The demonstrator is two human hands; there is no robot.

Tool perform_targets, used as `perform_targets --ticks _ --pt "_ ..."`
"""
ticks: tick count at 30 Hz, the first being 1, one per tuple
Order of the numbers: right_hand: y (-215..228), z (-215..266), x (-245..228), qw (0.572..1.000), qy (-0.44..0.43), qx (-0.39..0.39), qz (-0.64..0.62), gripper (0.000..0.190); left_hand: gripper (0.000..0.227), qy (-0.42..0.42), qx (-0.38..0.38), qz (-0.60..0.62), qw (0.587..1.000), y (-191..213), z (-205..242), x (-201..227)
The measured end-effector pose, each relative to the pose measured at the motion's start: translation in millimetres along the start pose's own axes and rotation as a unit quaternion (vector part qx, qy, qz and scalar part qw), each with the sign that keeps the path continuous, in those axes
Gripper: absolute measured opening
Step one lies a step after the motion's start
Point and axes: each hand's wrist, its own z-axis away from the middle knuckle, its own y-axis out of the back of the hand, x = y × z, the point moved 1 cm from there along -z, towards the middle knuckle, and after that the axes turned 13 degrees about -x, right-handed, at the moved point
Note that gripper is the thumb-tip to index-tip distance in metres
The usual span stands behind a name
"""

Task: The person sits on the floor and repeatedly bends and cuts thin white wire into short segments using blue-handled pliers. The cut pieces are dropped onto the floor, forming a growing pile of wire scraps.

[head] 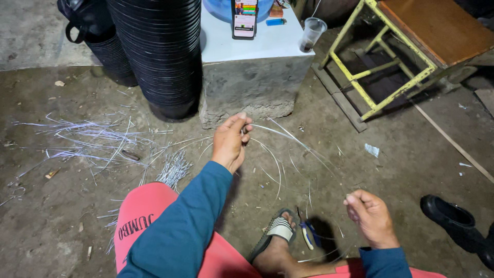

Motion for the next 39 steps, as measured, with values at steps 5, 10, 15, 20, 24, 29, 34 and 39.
perform_targets --ticks 5,10,15,20,24,29,34,39 --pt "10 6 5 0.996 0.035 -0.003 -0.080 0.019 0.016 0.001 0.021 -0.013 1.000 1 -1 16" --pt "5 -1 14 0.994 0.026 0.001 -0.105 0.019 0.029 0.024 -0.009 -0.042 0.999 -16 9 15" --pt "-8 -12 20 0.992 0.025 0.024 -0.124 0.020 0.050 0.057 -0.059 -0.108 0.991 -34 27 17" --pt "-12 -14 19 0.992 0.032 0.009 -0.124 0.020 0.053 0.046 -0.091 -0.144 0.984 -38 34 22" --pt "-13 -14 16 0.996 0.021 0.024 -0.083 0.022 0.052 0.028 -0.070 -0.154 0.985 -30 30 21" --pt "-11 -14 15 0.994 0.010 0.062 -0.093 0.024 0.046 -0.003 -0.023 -0.140 0.990 -13 19 32" --pt "-6 -13 18 0.992 0.029 0.063 -0.108 0.023 0.044 -0.017 -0.010 -0.102 0.995 -5 16 44" --pt "-2 -14 23 0.986 0.023 0.073 -0.147 0.023 0.044 -0.014 -0.014 -0.101 0.995 -10 19 53"
